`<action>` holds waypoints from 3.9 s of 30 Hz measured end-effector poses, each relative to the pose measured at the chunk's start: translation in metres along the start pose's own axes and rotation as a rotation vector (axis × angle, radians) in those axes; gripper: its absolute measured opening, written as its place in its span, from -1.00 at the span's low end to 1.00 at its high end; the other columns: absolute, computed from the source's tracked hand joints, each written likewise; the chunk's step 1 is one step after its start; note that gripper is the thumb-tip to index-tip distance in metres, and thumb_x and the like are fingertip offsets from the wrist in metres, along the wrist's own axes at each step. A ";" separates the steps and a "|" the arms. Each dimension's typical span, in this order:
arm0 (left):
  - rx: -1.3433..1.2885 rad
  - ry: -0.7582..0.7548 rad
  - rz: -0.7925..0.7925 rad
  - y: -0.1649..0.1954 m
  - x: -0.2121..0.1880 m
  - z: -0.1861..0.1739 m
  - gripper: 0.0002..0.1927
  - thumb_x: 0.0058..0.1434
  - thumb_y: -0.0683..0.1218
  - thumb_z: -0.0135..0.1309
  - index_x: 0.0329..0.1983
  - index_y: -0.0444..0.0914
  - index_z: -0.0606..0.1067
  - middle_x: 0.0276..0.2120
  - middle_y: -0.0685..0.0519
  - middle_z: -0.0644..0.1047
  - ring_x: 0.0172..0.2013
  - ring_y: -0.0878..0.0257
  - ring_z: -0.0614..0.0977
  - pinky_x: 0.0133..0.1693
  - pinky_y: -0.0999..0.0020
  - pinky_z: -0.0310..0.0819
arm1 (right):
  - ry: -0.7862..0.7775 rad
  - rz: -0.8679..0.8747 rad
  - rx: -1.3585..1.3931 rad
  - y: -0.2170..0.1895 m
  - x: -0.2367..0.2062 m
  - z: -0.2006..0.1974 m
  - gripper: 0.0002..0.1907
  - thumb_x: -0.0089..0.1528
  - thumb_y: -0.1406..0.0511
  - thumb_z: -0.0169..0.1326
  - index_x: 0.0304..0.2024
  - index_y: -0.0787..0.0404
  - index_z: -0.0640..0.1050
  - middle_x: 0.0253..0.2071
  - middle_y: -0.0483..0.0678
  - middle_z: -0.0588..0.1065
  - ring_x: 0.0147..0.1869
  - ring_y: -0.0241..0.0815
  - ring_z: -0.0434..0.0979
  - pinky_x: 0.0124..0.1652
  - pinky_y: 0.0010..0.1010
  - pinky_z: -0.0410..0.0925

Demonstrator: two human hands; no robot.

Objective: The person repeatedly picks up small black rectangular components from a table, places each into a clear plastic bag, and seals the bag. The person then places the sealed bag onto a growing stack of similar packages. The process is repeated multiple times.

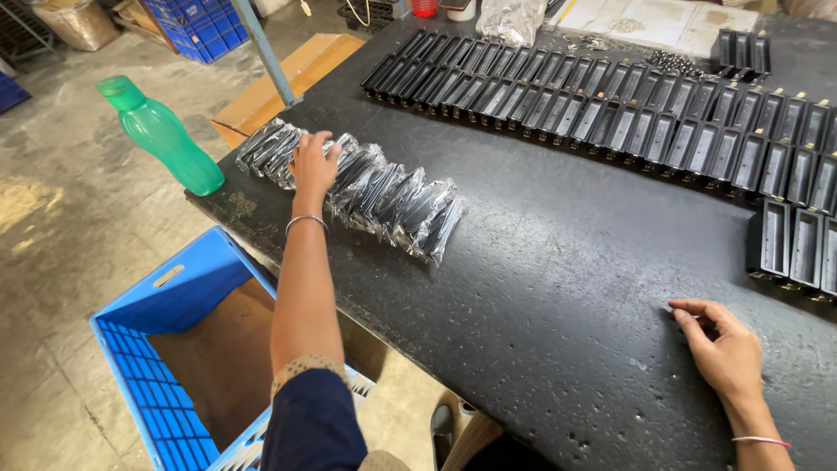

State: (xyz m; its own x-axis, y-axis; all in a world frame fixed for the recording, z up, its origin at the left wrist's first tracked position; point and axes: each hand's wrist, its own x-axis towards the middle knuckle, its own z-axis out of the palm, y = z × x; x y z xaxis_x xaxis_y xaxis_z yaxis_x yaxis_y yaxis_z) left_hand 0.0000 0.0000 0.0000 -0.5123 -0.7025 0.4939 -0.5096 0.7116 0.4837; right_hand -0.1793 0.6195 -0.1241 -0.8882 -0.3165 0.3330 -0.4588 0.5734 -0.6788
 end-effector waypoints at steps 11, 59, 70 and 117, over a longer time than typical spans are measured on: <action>0.270 -0.008 0.162 0.009 -0.015 0.044 -0.62 0.34 0.17 0.07 0.14 -0.03 0.54 0.04 -0.03 0.45 0.10 -0.07 0.41 0.05 -0.18 0.28 | 0.000 -0.021 0.018 -0.010 0.017 0.019 -0.79 0.33 0.25 0.18 0.00 0.07 0.69 -0.18 -0.11 0.62 -0.23 -0.28 0.55 -0.15 -0.45 0.38; -0.912 -0.597 0.474 0.343 -0.234 0.352 -0.76 0.28 -0.27 0.12 0.01 -0.33 0.52 -0.07 -0.10 0.54 -0.22 0.14 0.65 -0.19 0.29 0.56 | 0.704 0.398 -0.618 0.118 -0.086 -0.112 -0.68 0.35 0.34 0.03 0.13 0.31 0.53 -0.04 0.27 0.55 -0.05 0.28 0.55 -0.04 -0.07 0.39; -0.977 -0.605 0.489 0.314 -0.231 0.363 -0.80 0.28 -0.26 0.11 -0.03 -0.32 0.53 -0.13 -0.09 0.57 -0.23 0.11 0.66 -0.17 0.26 0.57 | 0.554 0.545 -0.746 0.168 -0.073 -0.094 -0.84 0.30 0.26 0.16 -0.17 0.19 0.67 -0.17 0.19 0.59 -0.08 0.23 0.60 -0.04 -0.05 0.43; -0.762 -0.621 1.382 0.537 -0.527 0.337 -0.40 0.10 0.10 0.02 0.18 -0.27 0.45 0.03 -0.09 0.56 0.16 -0.08 0.47 0.26 -0.20 0.00 | 0.388 0.472 -0.215 0.111 -0.122 -0.142 -0.92 0.18 0.41 0.08 -0.27 0.29 0.53 -0.29 0.11 0.57 -0.20 0.09 0.60 -0.19 -0.23 0.42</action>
State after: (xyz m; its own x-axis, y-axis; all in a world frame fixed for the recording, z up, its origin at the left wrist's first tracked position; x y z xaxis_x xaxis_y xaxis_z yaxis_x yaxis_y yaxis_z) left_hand -0.2371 0.7508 -0.2441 -0.5256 0.6352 0.5659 0.8461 0.4599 0.2696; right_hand -0.1251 0.8295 -0.1470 -0.9213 0.2797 0.2701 0.0247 0.7352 -0.6774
